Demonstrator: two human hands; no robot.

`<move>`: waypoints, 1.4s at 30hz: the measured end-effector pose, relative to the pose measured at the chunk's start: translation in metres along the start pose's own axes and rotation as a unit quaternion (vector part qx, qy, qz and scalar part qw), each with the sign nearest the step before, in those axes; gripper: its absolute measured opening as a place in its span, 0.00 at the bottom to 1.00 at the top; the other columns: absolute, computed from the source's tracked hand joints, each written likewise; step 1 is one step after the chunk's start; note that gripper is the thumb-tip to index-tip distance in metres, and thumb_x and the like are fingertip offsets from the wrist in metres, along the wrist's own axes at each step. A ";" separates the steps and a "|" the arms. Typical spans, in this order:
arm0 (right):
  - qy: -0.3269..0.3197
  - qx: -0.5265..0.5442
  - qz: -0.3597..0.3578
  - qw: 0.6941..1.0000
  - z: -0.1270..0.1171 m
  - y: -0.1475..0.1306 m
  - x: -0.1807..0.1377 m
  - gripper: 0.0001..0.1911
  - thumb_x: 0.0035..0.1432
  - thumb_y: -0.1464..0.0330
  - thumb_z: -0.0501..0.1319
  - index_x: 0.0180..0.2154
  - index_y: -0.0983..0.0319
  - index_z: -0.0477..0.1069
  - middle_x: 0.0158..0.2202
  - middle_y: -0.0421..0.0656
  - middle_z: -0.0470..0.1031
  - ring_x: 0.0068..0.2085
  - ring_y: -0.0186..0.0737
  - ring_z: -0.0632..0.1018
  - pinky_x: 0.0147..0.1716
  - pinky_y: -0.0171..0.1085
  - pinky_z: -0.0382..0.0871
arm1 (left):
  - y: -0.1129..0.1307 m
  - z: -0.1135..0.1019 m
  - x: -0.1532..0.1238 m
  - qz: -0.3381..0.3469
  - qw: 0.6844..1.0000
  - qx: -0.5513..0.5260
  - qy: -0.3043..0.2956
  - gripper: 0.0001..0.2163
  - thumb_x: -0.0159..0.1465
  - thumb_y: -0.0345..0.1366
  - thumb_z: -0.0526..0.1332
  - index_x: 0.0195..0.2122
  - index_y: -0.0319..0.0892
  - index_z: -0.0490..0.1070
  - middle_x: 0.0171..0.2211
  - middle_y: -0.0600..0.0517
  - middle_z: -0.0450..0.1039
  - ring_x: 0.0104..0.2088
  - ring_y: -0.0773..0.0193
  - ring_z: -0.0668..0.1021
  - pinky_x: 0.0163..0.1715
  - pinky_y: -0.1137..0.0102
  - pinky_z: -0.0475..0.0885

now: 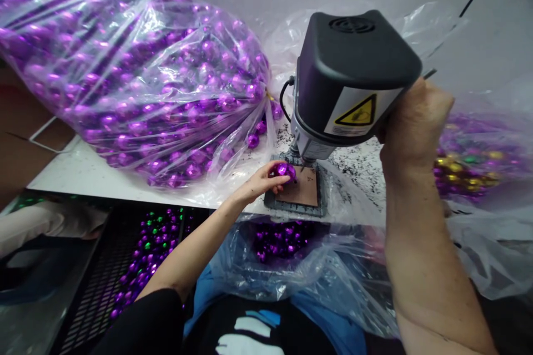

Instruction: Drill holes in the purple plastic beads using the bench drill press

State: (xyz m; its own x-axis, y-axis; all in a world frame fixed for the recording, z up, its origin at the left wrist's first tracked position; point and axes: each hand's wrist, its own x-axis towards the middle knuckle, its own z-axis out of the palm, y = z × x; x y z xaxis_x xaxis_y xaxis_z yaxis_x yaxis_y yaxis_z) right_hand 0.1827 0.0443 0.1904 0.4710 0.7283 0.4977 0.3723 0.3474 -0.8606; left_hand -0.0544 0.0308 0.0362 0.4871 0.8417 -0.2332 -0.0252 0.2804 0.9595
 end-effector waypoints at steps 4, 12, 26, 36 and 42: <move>0.005 0.004 -0.002 1.000 0.000 0.002 0.000 0.25 0.65 0.54 0.58 0.22 0.61 0.56 0.20 0.35 0.58 0.27 0.24 0.67 0.29 0.29 0.60 | -0.006 0.008 0.004 0.018 0.994 0.104 0.009 0.31 0.58 0.45 0.74 0.61 0.44 0.69 0.39 0.53 0.78 0.28 0.70 0.76 0.27 0.74 0.71; 0.004 0.024 -0.020 1.000 0.001 -0.003 -0.003 0.26 0.65 0.55 0.58 0.21 0.61 0.53 0.19 0.34 0.55 0.27 0.24 0.65 0.28 0.30 0.59 | -0.007 0.029 0.008 0.129 0.895 0.414 0.105 0.26 0.59 0.40 0.75 0.59 0.46 0.74 0.48 0.49 0.75 0.48 0.55 0.79 0.51 0.62 0.75; 0.004 -0.001 -0.051 0.999 -0.004 -0.008 -0.016 0.26 0.65 0.52 0.55 0.22 0.60 0.54 0.21 0.35 0.54 0.24 0.25 0.59 0.24 0.32 0.53 | -0.038 0.055 0.021 0.195 0.840 0.472 0.184 0.22 0.58 0.39 0.75 0.52 0.46 0.73 0.48 0.48 0.77 0.52 0.50 0.75 0.63 0.53 0.63; 0.072 -0.092 -0.204 0.972 -0.024 0.035 -0.084 0.16 0.68 0.57 0.54 0.35 0.59 0.73 0.26 0.37 0.68 0.27 0.33 0.74 0.37 0.44 0.75 | -0.037 0.055 0.019 0.190 0.851 0.459 0.170 0.22 0.59 0.40 0.73 0.53 0.45 0.72 0.48 0.47 0.76 0.53 0.49 0.74 0.64 0.52 0.61; 0.075 -0.096 -0.251 0.960 -0.026 0.048 -0.099 0.09 0.64 0.64 0.57 0.37 0.58 0.75 0.23 0.38 0.68 0.39 0.42 0.79 0.54 0.55 0.76 | -0.038 0.057 0.018 0.191 0.847 0.462 0.177 0.22 0.59 0.40 0.73 0.53 0.45 0.72 0.48 0.47 0.76 0.53 0.49 0.74 0.64 0.52 0.61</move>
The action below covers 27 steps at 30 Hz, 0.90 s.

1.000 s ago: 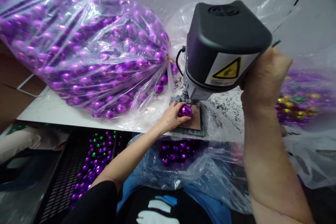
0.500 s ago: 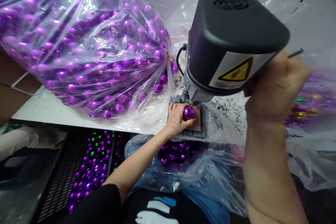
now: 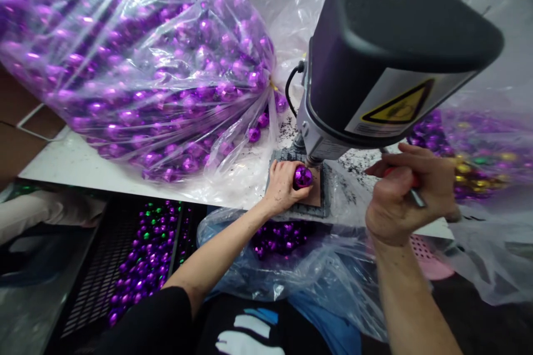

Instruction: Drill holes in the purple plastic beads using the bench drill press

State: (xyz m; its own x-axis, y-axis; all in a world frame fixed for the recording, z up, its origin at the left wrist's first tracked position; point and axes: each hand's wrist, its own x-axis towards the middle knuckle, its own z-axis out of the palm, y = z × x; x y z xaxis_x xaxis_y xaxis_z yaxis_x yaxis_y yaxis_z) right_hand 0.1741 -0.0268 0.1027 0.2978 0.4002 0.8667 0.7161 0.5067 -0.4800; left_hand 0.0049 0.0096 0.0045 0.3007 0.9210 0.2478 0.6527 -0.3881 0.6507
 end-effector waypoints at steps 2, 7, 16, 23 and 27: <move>-0.002 0.004 0.035 0.999 0.001 -0.003 -0.002 0.09 0.64 0.63 0.57 0.37 0.58 0.75 0.25 0.38 0.68 0.37 0.41 0.79 0.53 0.55 0.76 | 0.000 0.001 0.000 0.002 1.000 0.000 0.003 0.22 0.59 0.39 0.73 0.53 0.44 0.72 0.48 0.47 0.76 0.53 0.49 0.74 0.64 0.52 0.61; 0.040 0.027 0.089 0.995 0.010 -0.011 -0.004 0.10 0.65 0.59 0.58 0.35 0.56 0.72 0.26 0.36 0.68 0.32 0.38 0.78 0.48 0.53 0.78 | 0.001 0.001 0.000 -0.005 1.000 0.000 0.002 0.21 0.60 0.40 0.73 0.52 0.44 0.72 0.48 0.47 0.76 0.53 0.49 0.74 0.64 0.52 0.61; 0.041 0.036 0.049 0.997 0.013 -0.007 -0.017 0.08 0.66 0.64 0.57 0.39 0.56 0.74 0.28 0.35 0.71 0.26 0.32 0.74 0.44 0.47 0.78 | 0.001 0.000 0.001 -0.012 1.000 0.001 -0.002 0.21 0.59 0.39 0.73 0.52 0.44 0.71 0.47 0.47 0.76 0.53 0.48 0.74 0.64 0.51 0.62; 0.060 0.048 0.008 0.997 0.023 -0.005 -0.018 0.12 0.66 0.65 0.54 0.30 0.59 0.69 0.20 0.34 0.65 0.25 0.32 0.70 0.48 0.47 0.77 | 0.001 0.000 0.001 -0.010 1.000 0.001 0.001 0.21 0.59 0.39 0.73 0.52 0.43 0.71 0.47 0.46 0.76 0.52 0.48 0.75 0.64 0.51 0.63; 0.035 0.056 0.002 0.998 0.022 0.008 -0.031 0.08 0.65 0.65 0.55 0.35 0.59 0.71 0.22 0.35 0.67 0.28 0.35 0.74 0.47 0.49 0.78 | 0.002 0.000 0.001 -0.009 1.000 0.000 0.005 0.21 0.59 0.39 0.73 0.52 0.43 0.71 0.47 0.46 0.76 0.52 0.48 0.75 0.64 0.51 0.63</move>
State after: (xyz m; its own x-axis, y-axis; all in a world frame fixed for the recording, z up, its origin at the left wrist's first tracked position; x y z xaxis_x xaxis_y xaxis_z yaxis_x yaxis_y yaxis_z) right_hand 0.1568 -0.0179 0.0693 0.3467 0.3500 0.8703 0.6411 0.5888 -0.4922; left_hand 0.0063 0.0095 0.0064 0.2810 0.9283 0.2436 0.6574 -0.3711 0.6558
